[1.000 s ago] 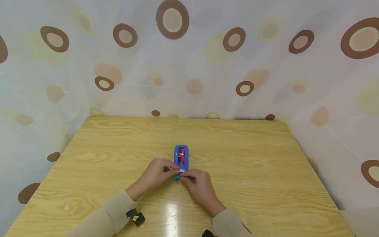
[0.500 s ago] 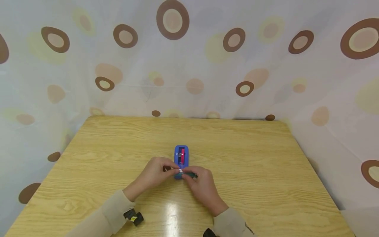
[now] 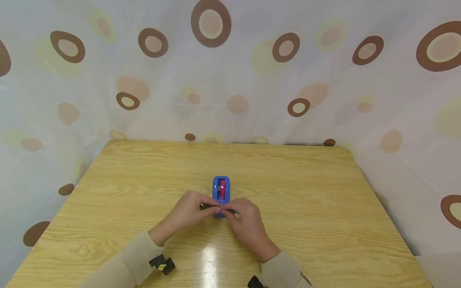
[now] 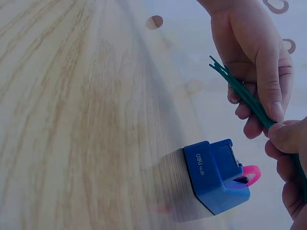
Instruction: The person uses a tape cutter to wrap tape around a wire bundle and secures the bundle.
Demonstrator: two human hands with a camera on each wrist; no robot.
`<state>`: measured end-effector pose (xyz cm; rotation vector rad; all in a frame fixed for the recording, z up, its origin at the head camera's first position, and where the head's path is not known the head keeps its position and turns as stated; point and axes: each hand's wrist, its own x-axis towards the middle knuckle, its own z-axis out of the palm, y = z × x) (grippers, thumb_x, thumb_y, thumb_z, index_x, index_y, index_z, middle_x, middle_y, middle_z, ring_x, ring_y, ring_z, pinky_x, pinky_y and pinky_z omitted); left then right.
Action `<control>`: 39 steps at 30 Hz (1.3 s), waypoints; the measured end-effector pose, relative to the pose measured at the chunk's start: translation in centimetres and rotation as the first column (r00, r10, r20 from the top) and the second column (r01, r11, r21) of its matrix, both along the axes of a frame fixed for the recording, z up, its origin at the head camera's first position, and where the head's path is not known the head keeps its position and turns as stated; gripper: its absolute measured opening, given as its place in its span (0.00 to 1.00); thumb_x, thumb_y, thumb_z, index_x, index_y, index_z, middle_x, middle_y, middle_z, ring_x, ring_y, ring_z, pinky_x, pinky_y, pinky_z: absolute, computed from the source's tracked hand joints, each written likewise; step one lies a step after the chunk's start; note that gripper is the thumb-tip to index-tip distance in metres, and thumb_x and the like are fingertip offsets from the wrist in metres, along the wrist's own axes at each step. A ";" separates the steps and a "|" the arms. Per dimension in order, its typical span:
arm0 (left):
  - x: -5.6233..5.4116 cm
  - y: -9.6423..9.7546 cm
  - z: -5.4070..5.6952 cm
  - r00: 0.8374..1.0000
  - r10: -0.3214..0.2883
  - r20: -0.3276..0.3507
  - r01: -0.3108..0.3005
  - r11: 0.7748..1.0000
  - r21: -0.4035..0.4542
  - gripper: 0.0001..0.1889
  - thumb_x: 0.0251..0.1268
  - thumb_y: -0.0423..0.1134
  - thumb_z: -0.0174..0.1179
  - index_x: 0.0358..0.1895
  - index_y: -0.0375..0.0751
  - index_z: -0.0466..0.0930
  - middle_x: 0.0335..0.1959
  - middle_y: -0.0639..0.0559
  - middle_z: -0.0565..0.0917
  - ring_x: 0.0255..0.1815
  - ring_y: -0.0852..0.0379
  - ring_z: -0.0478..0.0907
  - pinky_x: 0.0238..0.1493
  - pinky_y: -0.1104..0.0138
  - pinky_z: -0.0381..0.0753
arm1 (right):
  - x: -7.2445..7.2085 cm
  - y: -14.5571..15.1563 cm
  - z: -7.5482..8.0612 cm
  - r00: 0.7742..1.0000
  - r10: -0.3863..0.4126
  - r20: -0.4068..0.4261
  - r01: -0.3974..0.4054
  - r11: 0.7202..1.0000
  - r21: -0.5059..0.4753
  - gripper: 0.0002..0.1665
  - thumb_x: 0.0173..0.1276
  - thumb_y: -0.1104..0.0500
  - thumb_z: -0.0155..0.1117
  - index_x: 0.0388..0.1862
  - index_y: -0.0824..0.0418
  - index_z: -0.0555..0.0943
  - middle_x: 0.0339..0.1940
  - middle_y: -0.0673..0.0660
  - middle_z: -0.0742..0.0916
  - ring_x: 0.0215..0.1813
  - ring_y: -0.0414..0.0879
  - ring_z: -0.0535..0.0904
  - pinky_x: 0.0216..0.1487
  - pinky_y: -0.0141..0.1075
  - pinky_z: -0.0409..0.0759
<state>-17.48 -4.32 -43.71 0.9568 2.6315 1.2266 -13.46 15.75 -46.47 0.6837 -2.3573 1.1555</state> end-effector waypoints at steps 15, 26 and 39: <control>0.7 -0.1 1.2 0.998 -0.023 0.064 0.025 0.999 -0.031 0.07 0.67 0.42 0.65 0.41 0.47 0.91 0.36 0.60 0.88 0.30 0.71 0.79 0.31 0.74 0.78 | 0.3 0.0 0.6 0.967 0.082 -0.240 -0.086 0.996 -0.004 0.14 0.47 0.76 0.77 0.32 0.63 0.88 0.33 0.52 0.88 0.37 0.47 0.83 0.43 0.29 0.77; 0.9 0.0 1.3 1.000 0.008 -0.004 -0.008 1.000 -0.018 0.05 0.63 0.40 0.68 0.39 0.45 0.91 0.34 0.57 0.89 0.31 0.70 0.80 0.30 0.74 0.78 | 0.6 -0.1 1.0 0.998 0.063 0.003 -0.063 0.997 -0.037 0.10 0.55 0.72 0.75 0.36 0.63 0.89 0.36 0.50 0.89 0.39 0.42 0.84 0.37 0.28 0.82; 1.2 0.4 1.0 0.983 0.031 -0.178 -0.041 0.998 -0.057 0.06 0.59 0.41 0.71 0.36 0.45 0.92 0.31 0.56 0.89 0.30 0.66 0.83 0.29 0.77 0.77 | 0.7 0.3 2.4 0.964 0.054 0.259 -0.051 0.999 -0.019 0.06 0.64 0.63 0.71 0.40 0.57 0.90 0.38 0.46 0.89 0.39 0.39 0.85 0.39 0.33 0.84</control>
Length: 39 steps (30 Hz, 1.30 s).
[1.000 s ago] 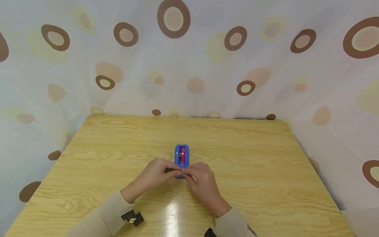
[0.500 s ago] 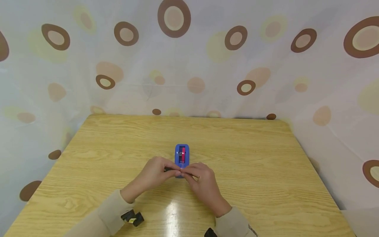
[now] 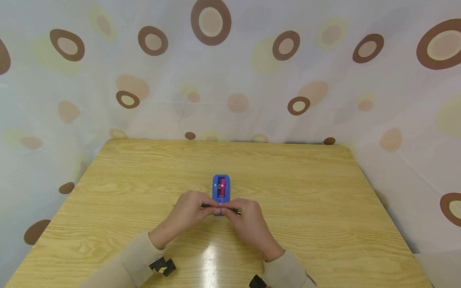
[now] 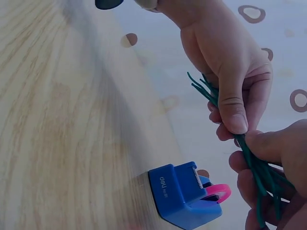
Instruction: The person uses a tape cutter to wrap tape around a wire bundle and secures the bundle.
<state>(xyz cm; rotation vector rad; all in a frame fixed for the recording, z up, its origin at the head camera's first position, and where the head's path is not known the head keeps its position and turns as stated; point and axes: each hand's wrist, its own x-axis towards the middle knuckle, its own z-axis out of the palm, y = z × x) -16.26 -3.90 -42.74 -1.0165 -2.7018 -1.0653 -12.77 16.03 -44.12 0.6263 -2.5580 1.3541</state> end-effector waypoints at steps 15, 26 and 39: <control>0.5 0.2 -0.1 0.984 0.022 -0.178 -0.025 1.000 -0.015 0.07 0.56 0.44 0.72 0.35 0.47 0.92 0.31 0.57 0.88 0.30 0.65 0.83 0.30 0.76 0.78 | -0.1 0.1 1.1 0.997 0.012 0.081 -0.016 0.999 0.045 0.06 0.65 0.63 0.71 0.40 0.58 0.90 0.37 0.48 0.89 0.37 0.38 0.83 0.35 0.37 0.83; 0.8 0.3 -0.7 0.977 0.022 -0.212 -0.015 0.999 0.032 0.05 0.54 0.41 0.75 0.34 0.48 0.92 0.32 0.59 0.88 0.32 0.66 0.83 0.36 0.72 0.81 | 0.0 0.1 0.4 0.992 0.036 0.117 -0.044 0.997 0.065 0.04 0.67 0.61 0.69 0.40 0.58 0.87 0.36 0.48 0.89 0.36 0.37 0.81 0.37 0.35 0.82; 1.2 0.3 -0.7 0.981 0.028 -0.190 -0.026 1.000 0.014 0.06 0.53 0.41 0.76 0.34 0.46 0.91 0.32 0.58 0.88 0.34 0.66 0.84 0.34 0.75 0.80 | 0.4 0.0 0.0 0.996 0.042 0.078 -0.045 0.999 0.030 0.05 0.66 0.66 0.68 0.39 0.59 0.86 0.36 0.48 0.88 0.38 0.39 0.83 0.40 0.37 0.83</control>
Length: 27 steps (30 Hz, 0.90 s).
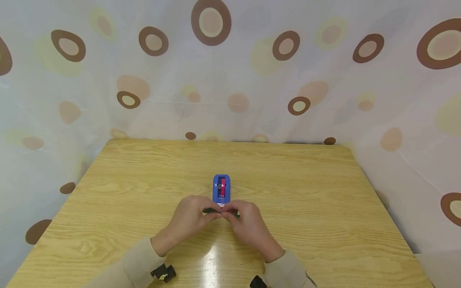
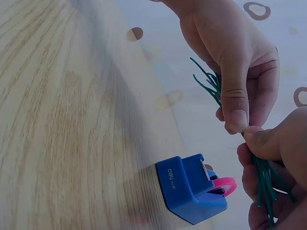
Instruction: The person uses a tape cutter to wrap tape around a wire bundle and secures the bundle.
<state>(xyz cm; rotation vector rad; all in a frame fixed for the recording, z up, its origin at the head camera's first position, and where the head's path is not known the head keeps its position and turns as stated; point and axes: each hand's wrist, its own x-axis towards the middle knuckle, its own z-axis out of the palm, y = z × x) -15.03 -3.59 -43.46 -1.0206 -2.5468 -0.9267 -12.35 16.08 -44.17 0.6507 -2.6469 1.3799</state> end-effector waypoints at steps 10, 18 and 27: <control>-0.3 -1.0 0.9 0.988 -0.047 0.144 0.055 0.997 -0.054 0.08 0.62 0.45 0.69 0.40 0.48 0.91 0.34 0.59 0.89 0.24 0.75 0.75 0.23 0.78 0.71 | 0.2 0.4 0.2 1.000 -0.002 -0.013 0.002 1.000 -0.023 0.02 0.69 0.62 0.67 0.38 0.56 0.85 0.36 0.46 0.87 0.38 0.40 0.82 0.40 0.36 0.83; -0.3 -1.4 1.1 0.976 -0.078 0.205 0.081 0.997 -0.006 0.06 0.62 0.43 0.69 0.39 0.48 0.91 0.36 0.58 0.89 0.26 0.74 0.75 0.24 0.76 0.71 | 0.3 0.5 0.4 0.998 0.013 -0.054 -0.015 0.999 -0.040 0.03 0.66 0.61 0.69 0.37 0.53 0.86 0.36 0.45 0.88 0.40 0.39 0.83 0.41 0.38 0.83; 0.0 -1.6 1.2 0.958 -0.111 0.266 0.104 0.994 0.040 0.05 0.61 0.40 0.70 0.38 0.46 0.91 0.36 0.58 0.89 0.35 0.70 0.81 0.33 0.76 0.78 | 0.6 1.0 0.6 0.995 0.049 -0.084 -0.053 0.998 -0.040 0.07 0.62 0.65 0.73 0.37 0.53 0.88 0.37 0.41 0.87 0.41 0.39 0.83 0.43 0.37 0.83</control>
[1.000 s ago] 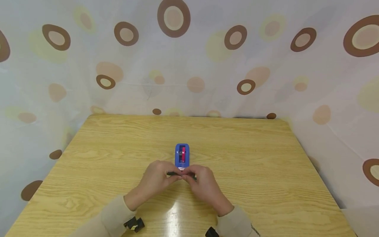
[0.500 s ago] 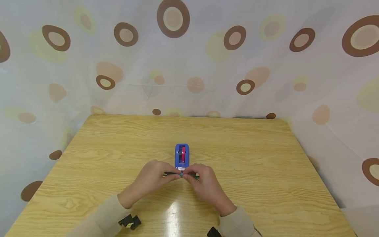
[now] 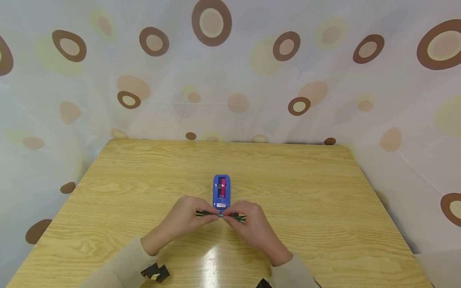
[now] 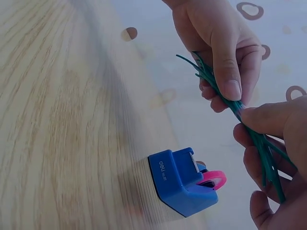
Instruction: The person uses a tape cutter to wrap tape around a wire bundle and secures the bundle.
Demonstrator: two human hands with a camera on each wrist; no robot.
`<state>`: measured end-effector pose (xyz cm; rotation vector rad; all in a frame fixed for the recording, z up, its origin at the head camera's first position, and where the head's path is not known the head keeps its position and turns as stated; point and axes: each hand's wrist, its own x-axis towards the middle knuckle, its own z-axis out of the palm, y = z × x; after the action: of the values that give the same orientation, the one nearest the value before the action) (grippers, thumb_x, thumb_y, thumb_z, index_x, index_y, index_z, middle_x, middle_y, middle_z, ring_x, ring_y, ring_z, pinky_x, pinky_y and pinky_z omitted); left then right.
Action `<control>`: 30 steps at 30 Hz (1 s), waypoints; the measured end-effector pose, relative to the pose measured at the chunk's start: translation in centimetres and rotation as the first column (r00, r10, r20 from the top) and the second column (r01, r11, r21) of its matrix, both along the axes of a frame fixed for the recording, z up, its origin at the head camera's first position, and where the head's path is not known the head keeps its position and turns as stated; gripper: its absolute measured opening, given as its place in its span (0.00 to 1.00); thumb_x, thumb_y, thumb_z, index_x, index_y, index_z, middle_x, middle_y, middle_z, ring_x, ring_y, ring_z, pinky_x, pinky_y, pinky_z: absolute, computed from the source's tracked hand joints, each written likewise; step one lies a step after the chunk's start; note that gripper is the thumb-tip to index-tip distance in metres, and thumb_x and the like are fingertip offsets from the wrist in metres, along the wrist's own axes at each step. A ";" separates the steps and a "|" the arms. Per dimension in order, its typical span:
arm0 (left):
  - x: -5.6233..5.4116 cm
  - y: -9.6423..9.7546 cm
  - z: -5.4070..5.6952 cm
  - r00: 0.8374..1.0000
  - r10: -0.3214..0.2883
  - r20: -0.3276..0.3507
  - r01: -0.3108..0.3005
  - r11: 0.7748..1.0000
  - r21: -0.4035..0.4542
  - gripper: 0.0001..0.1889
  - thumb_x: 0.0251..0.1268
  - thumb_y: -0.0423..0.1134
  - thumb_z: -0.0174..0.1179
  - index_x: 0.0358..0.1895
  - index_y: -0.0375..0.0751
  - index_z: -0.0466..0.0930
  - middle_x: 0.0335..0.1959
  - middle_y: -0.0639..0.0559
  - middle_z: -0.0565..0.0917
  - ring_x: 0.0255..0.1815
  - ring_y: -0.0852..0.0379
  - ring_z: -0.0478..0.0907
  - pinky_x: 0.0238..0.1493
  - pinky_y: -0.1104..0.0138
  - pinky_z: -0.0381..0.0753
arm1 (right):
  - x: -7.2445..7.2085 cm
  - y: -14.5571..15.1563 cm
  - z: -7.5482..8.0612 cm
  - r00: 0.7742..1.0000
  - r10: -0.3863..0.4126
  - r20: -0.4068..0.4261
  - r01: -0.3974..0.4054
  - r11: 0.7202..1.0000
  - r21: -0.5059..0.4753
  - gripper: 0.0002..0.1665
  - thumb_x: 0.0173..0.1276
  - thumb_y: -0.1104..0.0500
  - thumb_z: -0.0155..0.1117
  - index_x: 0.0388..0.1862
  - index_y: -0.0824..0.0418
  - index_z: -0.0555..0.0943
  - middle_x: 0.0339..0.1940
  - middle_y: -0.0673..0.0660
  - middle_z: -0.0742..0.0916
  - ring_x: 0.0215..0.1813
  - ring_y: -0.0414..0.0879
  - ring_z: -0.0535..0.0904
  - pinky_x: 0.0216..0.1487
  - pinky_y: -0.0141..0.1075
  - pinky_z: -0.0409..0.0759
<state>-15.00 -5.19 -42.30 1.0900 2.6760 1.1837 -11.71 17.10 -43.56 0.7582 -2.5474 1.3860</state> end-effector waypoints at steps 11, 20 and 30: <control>0.5 -0.8 -0.5 0.996 -0.076 0.044 0.075 0.997 0.017 0.03 0.60 0.35 0.71 0.36 0.43 0.91 0.34 0.56 0.88 0.36 0.68 0.82 0.35 0.76 0.79 | 0.4 0.8 -0.7 0.994 0.096 0.045 -0.095 0.995 -0.014 0.06 0.63 0.65 0.72 0.37 0.56 0.88 0.36 0.45 0.88 0.38 0.39 0.83 0.40 0.37 0.84; 1.1 -1.2 -0.9 0.987 -0.086 0.138 0.086 0.996 0.010 0.03 0.59 0.35 0.72 0.35 0.43 0.91 0.34 0.60 0.88 0.36 0.70 0.81 0.37 0.75 0.80 | 0.6 0.9 -1.1 0.982 0.153 0.112 -0.155 0.988 0.006 0.04 0.64 0.65 0.71 0.36 0.57 0.87 0.34 0.43 0.87 0.37 0.38 0.83 0.41 0.37 0.84; 1.1 -1.3 -2.0 0.959 -0.124 0.254 0.121 0.992 0.026 0.02 0.59 0.34 0.72 0.33 0.41 0.90 0.30 0.57 0.88 0.30 0.73 0.79 0.34 0.76 0.80 | 0.8 1.1 -2.1 0.967 0.170 0.189 -0.180 0.983 0.033 0.01 0.66 0.59 0.71 0.34 0.56 0.87 0.34 0.44 0.87 0.38 0.38 0.82 0.43 0.37 0.82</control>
<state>-13.92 -6.46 -44.28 1.0098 2.3773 1.2234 -10.88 18.16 -45.61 0.9236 -2.7227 1.5174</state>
